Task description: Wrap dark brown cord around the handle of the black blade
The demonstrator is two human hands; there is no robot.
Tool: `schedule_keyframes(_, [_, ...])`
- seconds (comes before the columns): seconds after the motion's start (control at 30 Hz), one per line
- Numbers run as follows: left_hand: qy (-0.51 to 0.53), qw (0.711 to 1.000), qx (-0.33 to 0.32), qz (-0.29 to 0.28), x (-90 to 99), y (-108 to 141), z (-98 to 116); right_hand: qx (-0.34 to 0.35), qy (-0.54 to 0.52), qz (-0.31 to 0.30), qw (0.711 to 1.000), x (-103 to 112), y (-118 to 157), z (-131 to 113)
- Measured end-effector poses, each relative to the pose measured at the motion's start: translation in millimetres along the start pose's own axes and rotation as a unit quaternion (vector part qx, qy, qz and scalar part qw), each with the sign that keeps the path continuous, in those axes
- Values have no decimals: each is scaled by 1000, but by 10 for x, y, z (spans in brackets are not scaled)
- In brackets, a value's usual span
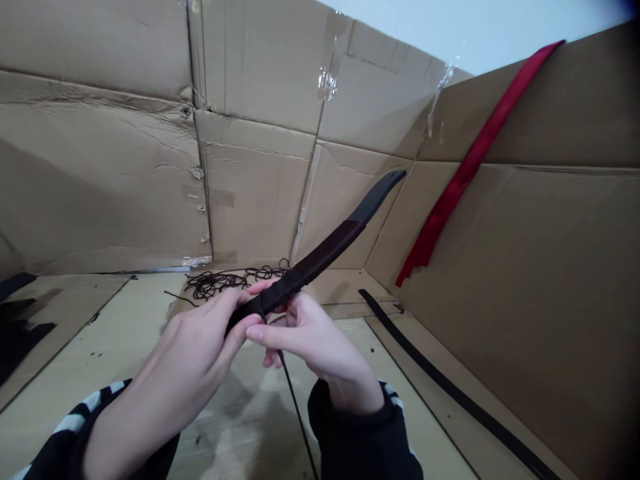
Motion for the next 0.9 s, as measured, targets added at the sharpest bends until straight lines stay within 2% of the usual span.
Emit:
schedule_keyframes(0.17, [39,999,-3,-35,18,0,-4,27,19,-33,999,26,-33,-16])
schedule_keyframes(0.4, [52,994,38,-91,35,25,39,50,29,-8,998,142,1,-38])
schedule_keyframes(0.6, [47,995,47,-80,45,94,33,78,46,45,995,186,82,-130])
schedule_keyframes(0.9, [39,993,47,-104,79,113,62,101,67,65,991,194,152,-204])
Point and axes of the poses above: each hand's wrist, its own y-axis away from the middle knuckle, its own x-axis out of the back of the hand, z = x × y, the point moved 5 cm from there along -y, towards the middle knuckle, and after that the axes turned 15 degrees about -z, right-handed, at the moved point
